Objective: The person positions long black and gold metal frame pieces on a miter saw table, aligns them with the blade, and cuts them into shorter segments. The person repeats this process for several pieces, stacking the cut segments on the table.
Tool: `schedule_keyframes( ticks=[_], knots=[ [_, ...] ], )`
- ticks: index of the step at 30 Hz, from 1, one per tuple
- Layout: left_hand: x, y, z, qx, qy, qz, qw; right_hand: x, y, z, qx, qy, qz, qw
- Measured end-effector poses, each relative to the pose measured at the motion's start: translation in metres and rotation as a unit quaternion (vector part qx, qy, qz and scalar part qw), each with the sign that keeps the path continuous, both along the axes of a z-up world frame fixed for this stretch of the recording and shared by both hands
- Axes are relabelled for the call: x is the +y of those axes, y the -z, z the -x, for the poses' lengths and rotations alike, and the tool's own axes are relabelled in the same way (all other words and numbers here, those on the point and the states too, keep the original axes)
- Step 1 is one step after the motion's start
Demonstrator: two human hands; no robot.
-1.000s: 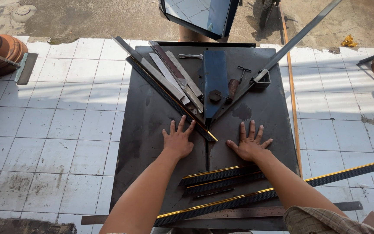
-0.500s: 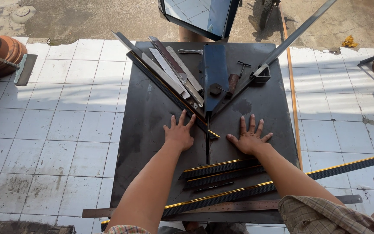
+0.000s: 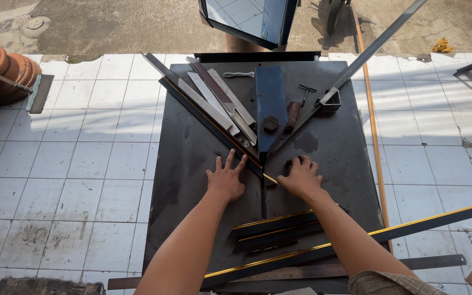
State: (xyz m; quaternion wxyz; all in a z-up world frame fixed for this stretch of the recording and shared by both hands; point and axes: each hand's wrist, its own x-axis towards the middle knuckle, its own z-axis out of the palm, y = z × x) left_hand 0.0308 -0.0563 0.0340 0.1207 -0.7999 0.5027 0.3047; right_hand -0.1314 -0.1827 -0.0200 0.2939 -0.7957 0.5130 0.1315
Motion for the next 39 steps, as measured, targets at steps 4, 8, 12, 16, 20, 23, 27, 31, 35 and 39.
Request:
schedule_keyframes(
  ticks=[4, 8, 12, 16, 20, 23, 27, 31, 35, 39],
  knots=[
    [0.008, -0.005, 0.009, -0.001, 0.002, -0.011, 1.000, 0.045, -0.017, -0.003, -0.023, -0.100, 0.042, 0.994],
    [0.007, 0.000, 0.007, -0.017, 0.005, 0.007, 1.000, 0.038, 0.013, 0.001, -0.034, -0.109, 0.075, 0.991],
    [0.020, -0.004, 0.038, 0.006, -0.098, 0.254, 0.962, 0.027, -0.034, 0.034, -0.134, 0.016, -0.035, 0.990],
    [0.017, 0.030, 0.094, -0.008, -0.104, 0.408, 0.907, -0.011, -0.015, 0.087, -0.199, 0.182, -0.066, 0.961],
    [-0.025, 0.038, 0.156, 0.101, -0.048, 0.445, 0.889, -0.033, -0.074, 0.133, -0.310, 0.450, -0.166, 0.821],
    [-0.070, 0.037, 0.191, 0.122, 0.009, 0.402, 0.908, -0.057, -0.085, 0.167, -0.314, 0.511, -0.149, 0.786],
    [-0.131, 0.024, 0.221, 0.080, 0.038, 0.187, 0.978, -0.093, -0.088, 0.198, -0.268, 0.532, -0.167, 0.786],
    [-0.160, 0.008, 0.241, 0.034, 0.041, 0.066, 0.996, -0.137, -0.050, 0.208, -0.287, 0.538, -0.180, 0.772],
    [-0.167, 0.006, 0.250, -0.001, 0.046, 0.022, 0.999, -0.177, -0.007, 0.185, -0.272, 0.530, -0.223, 0.772],
    [-0.173, 0.006, 0.250, 0.008, 0.028, 0.014, 0.999, -0.206, 0.044, 0.169, -0.210, 0.537, -0.237, 0.782]
  ],
)
